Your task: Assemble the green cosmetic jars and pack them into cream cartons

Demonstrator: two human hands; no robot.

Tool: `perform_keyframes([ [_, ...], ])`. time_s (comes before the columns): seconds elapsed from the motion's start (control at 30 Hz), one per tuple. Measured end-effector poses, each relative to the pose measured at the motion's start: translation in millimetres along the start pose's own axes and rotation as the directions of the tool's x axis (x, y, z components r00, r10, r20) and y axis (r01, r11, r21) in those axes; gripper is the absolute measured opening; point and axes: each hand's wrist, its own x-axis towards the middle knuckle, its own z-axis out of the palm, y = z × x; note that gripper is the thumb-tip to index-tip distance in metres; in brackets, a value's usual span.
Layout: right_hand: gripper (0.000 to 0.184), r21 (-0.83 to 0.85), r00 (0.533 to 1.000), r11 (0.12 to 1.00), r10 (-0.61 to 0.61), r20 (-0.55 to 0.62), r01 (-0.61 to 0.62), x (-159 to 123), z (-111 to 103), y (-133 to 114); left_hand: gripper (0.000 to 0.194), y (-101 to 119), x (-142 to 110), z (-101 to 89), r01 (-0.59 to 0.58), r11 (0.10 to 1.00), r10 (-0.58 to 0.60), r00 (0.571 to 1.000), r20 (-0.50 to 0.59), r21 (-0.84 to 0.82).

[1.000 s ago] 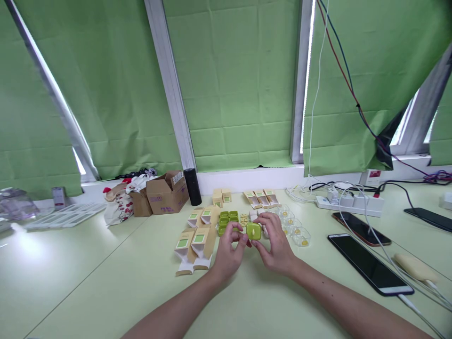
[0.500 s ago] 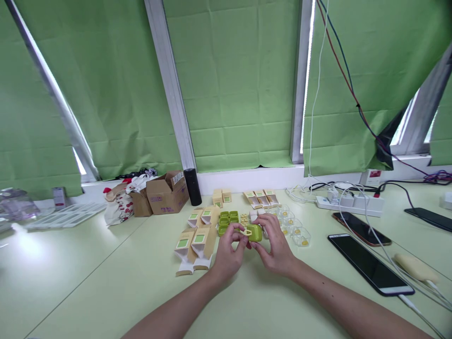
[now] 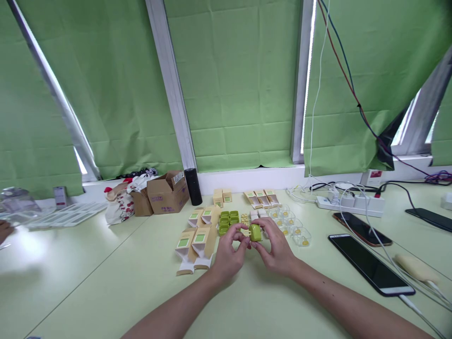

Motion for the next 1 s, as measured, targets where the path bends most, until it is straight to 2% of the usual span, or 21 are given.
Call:
perform_keyframes([
  [0.33,0.047,0.067,0.998,0.997,0.032,0.048,-0.035,-2.9,2.5,1.9,0.020,-5.7,1.0,0.4,0.008,0.999,-0.007,1.000,-0.030,0.040],
  [0.53,0.049,0.103,0.997,0.994,0.031,0.068,-0.038,-3.6,2.4,3.2,0.017,-2.0,2.2,-0.6,0.002,0.998,0.001,0.998,-0.059,0.061],
  [1.0,0.047,0.104,0.997,0.995,-0.002,0.079,-0.007,-5.6,5.3,9.1,0.018,-2.6,2.9,-1.4,0.020,1.000,-0.020,0.999,-0.050,0.007],
])
